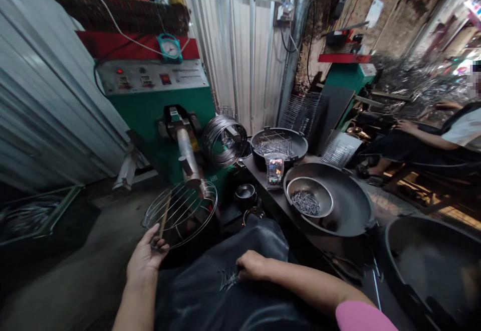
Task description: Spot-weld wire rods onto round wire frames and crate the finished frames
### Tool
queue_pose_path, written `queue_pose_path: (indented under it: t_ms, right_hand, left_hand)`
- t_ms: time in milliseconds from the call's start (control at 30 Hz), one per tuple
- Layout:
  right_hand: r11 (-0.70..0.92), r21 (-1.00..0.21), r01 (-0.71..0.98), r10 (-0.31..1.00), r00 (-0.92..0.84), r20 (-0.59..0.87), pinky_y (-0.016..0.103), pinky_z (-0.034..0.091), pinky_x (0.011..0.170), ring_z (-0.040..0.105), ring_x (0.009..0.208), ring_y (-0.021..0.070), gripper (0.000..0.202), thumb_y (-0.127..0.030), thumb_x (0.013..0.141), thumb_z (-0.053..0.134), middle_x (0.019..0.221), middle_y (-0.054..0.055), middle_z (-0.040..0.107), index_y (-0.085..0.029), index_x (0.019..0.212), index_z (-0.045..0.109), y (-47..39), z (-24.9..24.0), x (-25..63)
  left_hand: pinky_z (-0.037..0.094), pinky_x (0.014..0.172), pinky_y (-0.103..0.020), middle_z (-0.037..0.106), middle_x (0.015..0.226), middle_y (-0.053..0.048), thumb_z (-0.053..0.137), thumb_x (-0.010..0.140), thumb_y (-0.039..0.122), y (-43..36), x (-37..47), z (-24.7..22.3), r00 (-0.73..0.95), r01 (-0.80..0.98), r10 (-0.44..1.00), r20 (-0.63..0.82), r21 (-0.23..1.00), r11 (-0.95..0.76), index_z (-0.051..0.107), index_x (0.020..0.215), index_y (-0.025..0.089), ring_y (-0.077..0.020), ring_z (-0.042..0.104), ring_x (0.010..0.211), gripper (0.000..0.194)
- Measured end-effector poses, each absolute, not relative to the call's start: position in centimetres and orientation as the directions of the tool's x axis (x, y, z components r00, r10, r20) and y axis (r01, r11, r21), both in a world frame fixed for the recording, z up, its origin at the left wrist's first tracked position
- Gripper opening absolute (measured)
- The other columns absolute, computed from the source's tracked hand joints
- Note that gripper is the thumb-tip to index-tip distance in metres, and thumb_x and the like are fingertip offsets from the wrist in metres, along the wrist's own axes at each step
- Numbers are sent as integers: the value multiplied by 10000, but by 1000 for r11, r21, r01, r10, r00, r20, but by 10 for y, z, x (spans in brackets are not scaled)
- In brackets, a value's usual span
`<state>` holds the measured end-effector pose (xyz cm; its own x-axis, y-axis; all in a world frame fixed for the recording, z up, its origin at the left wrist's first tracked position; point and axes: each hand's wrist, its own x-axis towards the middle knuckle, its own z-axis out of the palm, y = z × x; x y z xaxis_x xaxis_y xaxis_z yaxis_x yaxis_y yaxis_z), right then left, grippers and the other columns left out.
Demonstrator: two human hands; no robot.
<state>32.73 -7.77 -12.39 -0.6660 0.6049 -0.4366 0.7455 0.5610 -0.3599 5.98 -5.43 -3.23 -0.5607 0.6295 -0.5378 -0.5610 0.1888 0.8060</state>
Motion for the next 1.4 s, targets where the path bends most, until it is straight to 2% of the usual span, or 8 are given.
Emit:
queue_pose_path:
  t_ms: [167,333,633,867,967,1133,1267,1400]
  right_hand:
    - [471,-328,819,653,-574,-495,247,478,659,649,877,231,259,-273,791,592,953,138,683,-118,995,631,-83,-136,323]
    - [514,-362,777,606,-628,-488,260,481,655,649,869,243,327,-269,732,648,955,130,681,-126,1023,610,-95,-137,332]
    - [588,-325,740,571,-665,-481,254,473,708,643,857,218,208,-96,774,485,924,125,681,-118,906,646,-102,-134,347]
    - [569,-239,787,681,-613,-400,258,483,685,638,830,219,264,-40,782,426,940,159,658,-85,956,620,-73,-103,359]
    - [653,-164,739,625,-649,-434,306,495,634,648,791,259,253,-25,749,474,906,176,667,-73,942,630,-73,-102,351]
    - [793,-143,592,442,-721,-533,334,505,553,659,740,278,196,-5,701,511,812,144,690,-98,788,660,-91,-119,325]
    - [727,-135,673,508,-660,-553,316,502,546,666,712,264,200,-4,679,524,777,142,695,-115,765,667,-87,-119,330]
    - [552,-291,782,640,-620,-453,285,492,632,661,752,234,223,-37,717,508,801,114,702,-134,816,683,-70,-108,357]
  left_hand:
    - [272,342,-182,368,441,74,651,624,151,-56,61,-30,-504,-668,606,-616,723,179,433,601,170,-55,339,357,220]
    - [277,337,-185,376,441,72,654,626,164,-56,58,-31,-506,-655,607,-613,731,193,430,601,173,-62,359,354,225]
    - [285,339,-181,404,454,64,646,630,156,-52,53,-34,-501,-656,608,-616,729,198,431,597,169,-61,377,366,218]
    - [311,353,-199,425,477,60,661,609,203,-48,50,-33,-503,-616,604,-618,747,251,443,616,175,-75,401,379,220]
    - [319,354,-205,434,486,57,661,624,227,-46,52,-30,-508,-616,577,-640,738,276,460,624,176,-79,407,379,207]
    - [331,357,-209,447,499,53,676,612,220,-45,53,-26,-507,-599,559,-656,734,318,469,628,174,-81,416,380,213]
    - [366,374,-214,445,486,52,656,643,207,-47,51,-22,-471,-601,562,-680,713,360,457,604,163,-79,427,381,207]
    - [400,391,-232,449,472,52,631,666,193,-47,50,-22,-461,-611,551,-695,699,371,457,594,164,-86,439,375,191]
